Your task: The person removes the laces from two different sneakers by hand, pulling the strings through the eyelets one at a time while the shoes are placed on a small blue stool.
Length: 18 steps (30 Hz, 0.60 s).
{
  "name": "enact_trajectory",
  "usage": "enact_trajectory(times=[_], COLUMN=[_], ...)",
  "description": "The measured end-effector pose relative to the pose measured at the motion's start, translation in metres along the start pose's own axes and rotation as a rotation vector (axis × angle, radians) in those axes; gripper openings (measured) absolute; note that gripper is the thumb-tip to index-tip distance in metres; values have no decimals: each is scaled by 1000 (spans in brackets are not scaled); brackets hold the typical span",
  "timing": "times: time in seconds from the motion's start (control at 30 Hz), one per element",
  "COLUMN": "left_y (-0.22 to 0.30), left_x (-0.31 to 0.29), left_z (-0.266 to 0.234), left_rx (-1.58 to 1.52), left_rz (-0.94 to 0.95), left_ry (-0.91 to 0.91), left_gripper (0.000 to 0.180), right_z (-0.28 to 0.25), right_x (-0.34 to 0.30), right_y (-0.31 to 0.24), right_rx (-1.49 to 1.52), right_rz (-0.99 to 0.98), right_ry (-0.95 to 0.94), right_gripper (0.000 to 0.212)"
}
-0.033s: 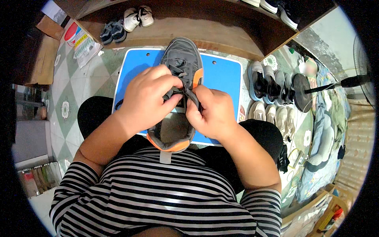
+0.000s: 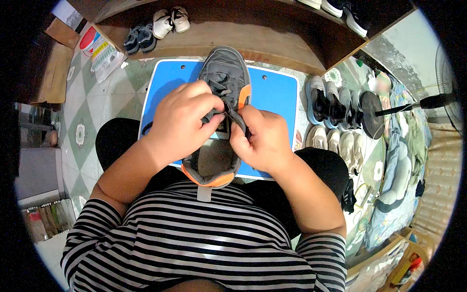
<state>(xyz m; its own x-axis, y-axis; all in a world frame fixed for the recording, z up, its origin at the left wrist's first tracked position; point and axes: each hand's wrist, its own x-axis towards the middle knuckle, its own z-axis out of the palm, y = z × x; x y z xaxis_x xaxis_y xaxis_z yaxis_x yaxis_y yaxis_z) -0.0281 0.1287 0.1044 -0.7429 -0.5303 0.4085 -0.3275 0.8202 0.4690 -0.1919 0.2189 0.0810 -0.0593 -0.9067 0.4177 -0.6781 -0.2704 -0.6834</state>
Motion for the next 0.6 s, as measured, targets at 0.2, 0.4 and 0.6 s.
enact_trajectory(times=[0.2,0.4,0.6], left_y=[-5,-41,-23], left_x=[2,7,-7], left_z=[-9,-41,-37], left_rx=[-50,5,16], left_rz=[-25,-159,19], left_ry=[36,293,227], left_gripper=[14,17,23], right_z=[-3,-6,-2], right_x=[-1,0,13], right_y=[-1,-4,-15], right_rx=[-9,-61,-113], right_rz=[30,49,-100], right_ry=[-19,-56,64], right_gripper=[10,12,22])
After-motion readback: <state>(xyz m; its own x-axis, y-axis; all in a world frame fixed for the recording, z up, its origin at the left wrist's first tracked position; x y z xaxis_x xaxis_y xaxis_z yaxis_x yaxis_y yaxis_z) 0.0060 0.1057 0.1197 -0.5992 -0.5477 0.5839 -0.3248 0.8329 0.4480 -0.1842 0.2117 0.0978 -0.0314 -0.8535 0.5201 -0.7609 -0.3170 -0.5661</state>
